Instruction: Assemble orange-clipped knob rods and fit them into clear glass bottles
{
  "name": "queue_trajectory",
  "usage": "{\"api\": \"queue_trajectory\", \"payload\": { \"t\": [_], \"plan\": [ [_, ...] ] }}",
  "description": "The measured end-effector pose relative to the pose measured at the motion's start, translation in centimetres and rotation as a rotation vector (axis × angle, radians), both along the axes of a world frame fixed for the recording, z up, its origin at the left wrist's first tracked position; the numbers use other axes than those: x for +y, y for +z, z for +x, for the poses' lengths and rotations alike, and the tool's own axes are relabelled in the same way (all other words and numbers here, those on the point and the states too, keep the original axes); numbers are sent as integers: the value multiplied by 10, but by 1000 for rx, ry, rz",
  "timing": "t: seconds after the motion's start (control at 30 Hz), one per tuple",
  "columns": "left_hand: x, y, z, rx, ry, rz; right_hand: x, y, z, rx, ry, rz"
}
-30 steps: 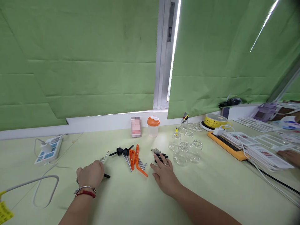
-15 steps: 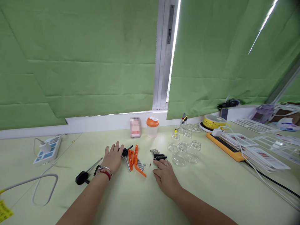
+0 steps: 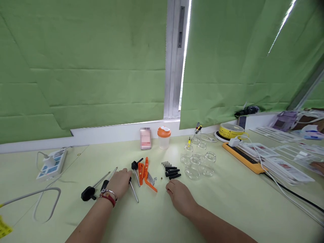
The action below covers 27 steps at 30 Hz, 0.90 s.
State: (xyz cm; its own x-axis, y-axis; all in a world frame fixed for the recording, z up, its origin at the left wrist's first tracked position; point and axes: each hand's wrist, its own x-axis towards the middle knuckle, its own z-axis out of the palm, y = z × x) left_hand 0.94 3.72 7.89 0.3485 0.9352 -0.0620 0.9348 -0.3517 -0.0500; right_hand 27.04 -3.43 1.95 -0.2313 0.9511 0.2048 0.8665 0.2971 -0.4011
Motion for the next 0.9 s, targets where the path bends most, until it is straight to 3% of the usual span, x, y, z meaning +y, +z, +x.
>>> {"api": "queue_trajectory", "payload": {
  "t": [0.3, 0.47, 0.67, 0.9],
  "plan": [
    [-34, 1, 10, -87, -22, -117, -1, 3, 2, 66, -24, -72],
    [-50, -2, 18, -345, 54, -89, 3, -2, 5, 414, -49, -94],
    [-64, -21, 30, -572, 113, -107, 15, -13, 5, 963, -53, -276],
    [-62, -30, 35, -643, -42, -116, 15, -13, 3, 1030, -20, -275]
  ]
}}
